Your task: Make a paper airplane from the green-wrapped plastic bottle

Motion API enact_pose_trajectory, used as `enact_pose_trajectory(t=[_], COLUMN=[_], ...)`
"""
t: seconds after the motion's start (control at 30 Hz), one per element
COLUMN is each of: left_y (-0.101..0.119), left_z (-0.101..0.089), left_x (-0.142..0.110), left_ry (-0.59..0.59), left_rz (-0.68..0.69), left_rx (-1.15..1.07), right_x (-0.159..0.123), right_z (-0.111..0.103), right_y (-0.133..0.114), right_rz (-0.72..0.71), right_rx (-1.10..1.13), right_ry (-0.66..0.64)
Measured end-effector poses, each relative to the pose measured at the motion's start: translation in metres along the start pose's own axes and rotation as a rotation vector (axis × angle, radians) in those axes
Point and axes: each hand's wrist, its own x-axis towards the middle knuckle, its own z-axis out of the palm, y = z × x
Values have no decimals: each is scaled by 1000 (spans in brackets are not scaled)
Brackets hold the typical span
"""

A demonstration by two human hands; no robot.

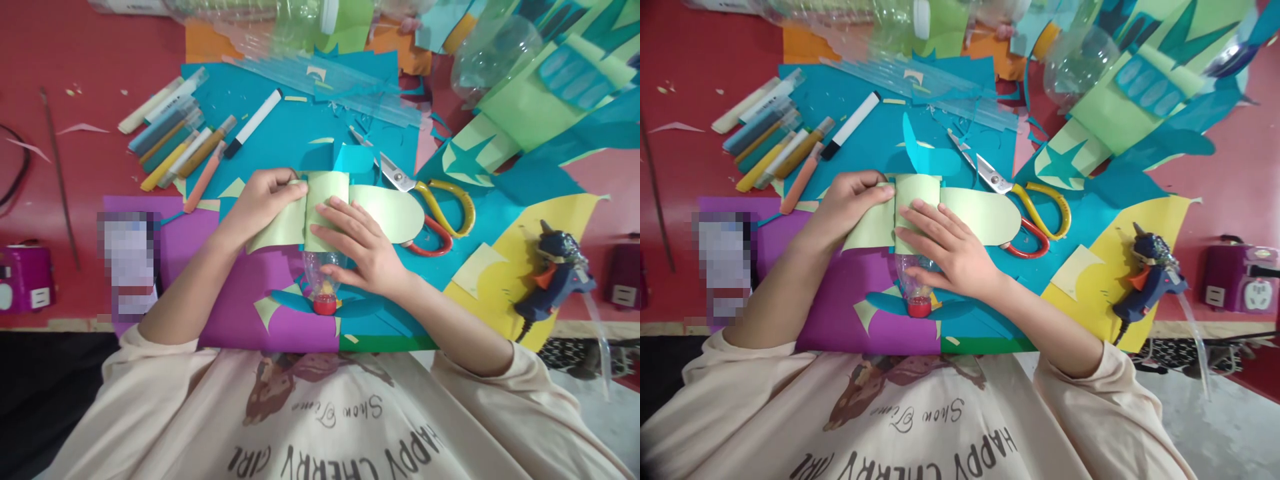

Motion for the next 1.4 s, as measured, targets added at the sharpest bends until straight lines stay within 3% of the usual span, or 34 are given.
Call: enact_pose_trajectory(t=[0.1,0.23,0.4,0.5,0.63,0.73,0.87,0.93,1.03,1.17,1.3,1.4], left_y=[-1,-2,-5,-3,6,8,-1,-7,-15,-26,-27,-24], left_z=[-5,-21,-44,-49,-46,-39,-23,-12,2,7,4,4], left_x=[4,7,8,6,-6,-18,-28,-28,-23,-18,-18,-21], left_ry=[81,115,327,441,389,325,73,47,50,23,-29,16], left_rz=[59,148,313,313,260,339,254,142,158,222,230,211], left_rx=[-5,-1,20,103,340,390,460,644,832,809,658,639], right_x=[0,1,0,0,2,2,1,1,1,0,-3,-5], right_z=[-4,-6,-5,-7,-11,-12,-10,-9,-8,-9,-9,-5], right_y=[0,2,12,19,24,23,23,23,24,24,22,19], right_rz=[-101,-178,24,184,182,103,110,165,209,203,140,70], right_rx=[-20,45,-44,-71,-77,-47,-3,-8,-7,-8,-17,-33], right_ry=[69,16,-62,-18,113,189,99,47,63,107,61,19])
